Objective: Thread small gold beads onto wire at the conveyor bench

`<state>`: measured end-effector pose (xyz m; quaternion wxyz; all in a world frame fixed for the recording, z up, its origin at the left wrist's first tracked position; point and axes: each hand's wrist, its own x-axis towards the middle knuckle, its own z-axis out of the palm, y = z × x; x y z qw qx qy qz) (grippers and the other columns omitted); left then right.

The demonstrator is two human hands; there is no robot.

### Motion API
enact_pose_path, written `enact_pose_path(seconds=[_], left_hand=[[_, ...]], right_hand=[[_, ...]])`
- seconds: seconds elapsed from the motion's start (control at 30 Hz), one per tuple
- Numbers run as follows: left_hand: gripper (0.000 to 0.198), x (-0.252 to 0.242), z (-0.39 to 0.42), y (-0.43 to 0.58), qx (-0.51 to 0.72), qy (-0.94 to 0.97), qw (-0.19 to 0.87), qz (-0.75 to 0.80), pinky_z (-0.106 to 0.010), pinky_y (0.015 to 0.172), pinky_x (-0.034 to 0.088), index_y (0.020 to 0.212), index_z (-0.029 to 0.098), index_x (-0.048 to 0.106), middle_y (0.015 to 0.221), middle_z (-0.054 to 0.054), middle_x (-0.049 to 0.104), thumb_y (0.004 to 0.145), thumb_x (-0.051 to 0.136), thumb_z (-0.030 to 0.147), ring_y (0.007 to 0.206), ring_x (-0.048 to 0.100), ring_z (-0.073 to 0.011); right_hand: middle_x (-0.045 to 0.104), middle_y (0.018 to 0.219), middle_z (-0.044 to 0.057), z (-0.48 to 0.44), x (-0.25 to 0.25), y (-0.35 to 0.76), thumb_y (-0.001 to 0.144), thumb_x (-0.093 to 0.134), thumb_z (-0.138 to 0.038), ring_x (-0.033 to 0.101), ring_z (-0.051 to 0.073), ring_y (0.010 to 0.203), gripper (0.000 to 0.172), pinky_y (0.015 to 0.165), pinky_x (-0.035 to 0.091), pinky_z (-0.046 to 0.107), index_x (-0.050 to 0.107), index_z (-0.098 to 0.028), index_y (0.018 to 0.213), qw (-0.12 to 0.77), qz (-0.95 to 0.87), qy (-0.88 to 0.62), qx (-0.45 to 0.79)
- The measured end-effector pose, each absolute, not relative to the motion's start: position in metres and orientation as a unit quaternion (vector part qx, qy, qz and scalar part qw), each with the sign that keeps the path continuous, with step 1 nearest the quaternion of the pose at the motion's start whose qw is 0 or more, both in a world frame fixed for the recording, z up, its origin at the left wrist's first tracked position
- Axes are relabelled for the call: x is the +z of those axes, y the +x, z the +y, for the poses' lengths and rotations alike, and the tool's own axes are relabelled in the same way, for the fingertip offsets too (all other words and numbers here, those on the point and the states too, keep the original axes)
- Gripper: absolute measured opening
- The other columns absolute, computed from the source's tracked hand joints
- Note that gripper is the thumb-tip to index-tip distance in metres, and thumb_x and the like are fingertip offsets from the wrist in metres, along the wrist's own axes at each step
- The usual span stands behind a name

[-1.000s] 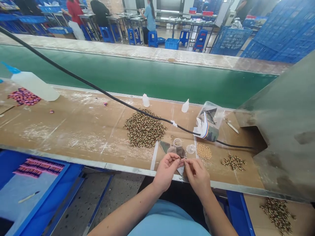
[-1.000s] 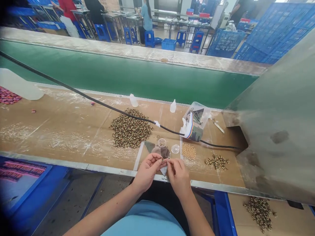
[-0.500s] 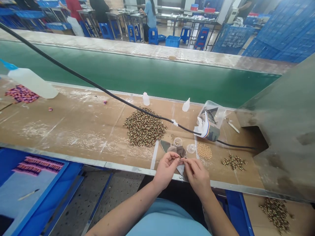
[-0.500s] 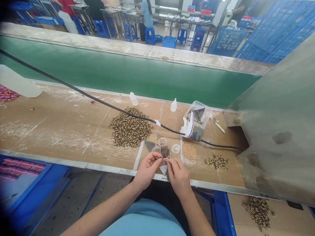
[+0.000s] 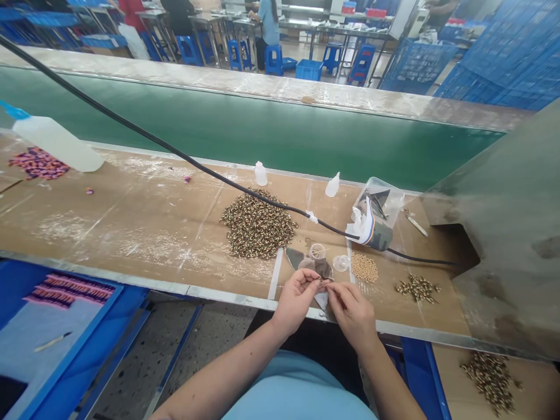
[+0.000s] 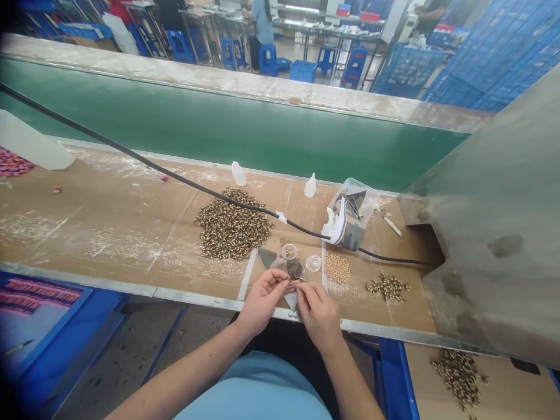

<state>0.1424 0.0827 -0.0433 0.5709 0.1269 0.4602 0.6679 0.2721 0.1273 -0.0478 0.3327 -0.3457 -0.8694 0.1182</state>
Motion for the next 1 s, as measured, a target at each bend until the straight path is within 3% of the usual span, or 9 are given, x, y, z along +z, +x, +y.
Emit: enact_pose_path(seconds=[0.13,0.3,0.67,1.0], left_hand=[[0.031,-0.044,0.083,0.142,0.659,0.132,0.575,0.467,-0.036,0.082,0.052,0.075,0.016,0.057,0.073,-0.001,0.065,0.063,0.076,0.037,0.076,0.067,-0.0174],[0.031,-0.045,0.083,0.139,0.641,0.132,0.597,0.464,-0.031,0.077,0.052,0.075,0.015,0.059,0.069,0.0,0.064,0.061,0.078,0.035,0.068,0.064,-0.0138],[0.037,-0.045,0.083,0.134,0.614,0.128,0.628,0.46,-0.026,0.069,0.051,0.073,0.013,0.06,0.065,-0.001,0.066,0.054,0.082,0.037,0.061,0.062,-0.0104],[0.042,-0.041,0.083,0.132,0.602,0.108,0.651,0.449,-0.028,0.07,0.051,0.072,0.013,0.058,0.063,0.0,0.065,0.05,0.084,0.037,0.059,0.062,-0.0107]], right_hand=[[0.067,0.081,0.004,0.127,-0.048,0.273,0.089,0.048,-0.023,0.065,0.012,0.067,0.018,0.061,0.051,0.021,0.066,-0.02,0.087,0.338,-0.854,-0.359,0.165],[0.064,0.074,0.002,0.128,-0.042,0.27,0.089,0.049,-0.028,0.056,0.008,0.051,0.019,0.051,0.048,0.02,0.065,-0.019,0.081,0.346,-0.823,-0.39,0.225],[0.064,0.076,0.002,0.13,-0.039,0.268,0.087,0.053,-0.021,0.06,0.01,0.061,0.011,0.057,0.049,0.02,0.062,-0.02,0.082,0.365,-0.83,-0.355,0.229],[0.063,0.076,0.001,0.13,-0.042,0.267,0.087,0.053,-0.02,0.057,0.008,0.055,0.01,0.052,0.047,0.019,0.062,-0.02,0.082,0.365,-0.821,-0.356,0.258]])
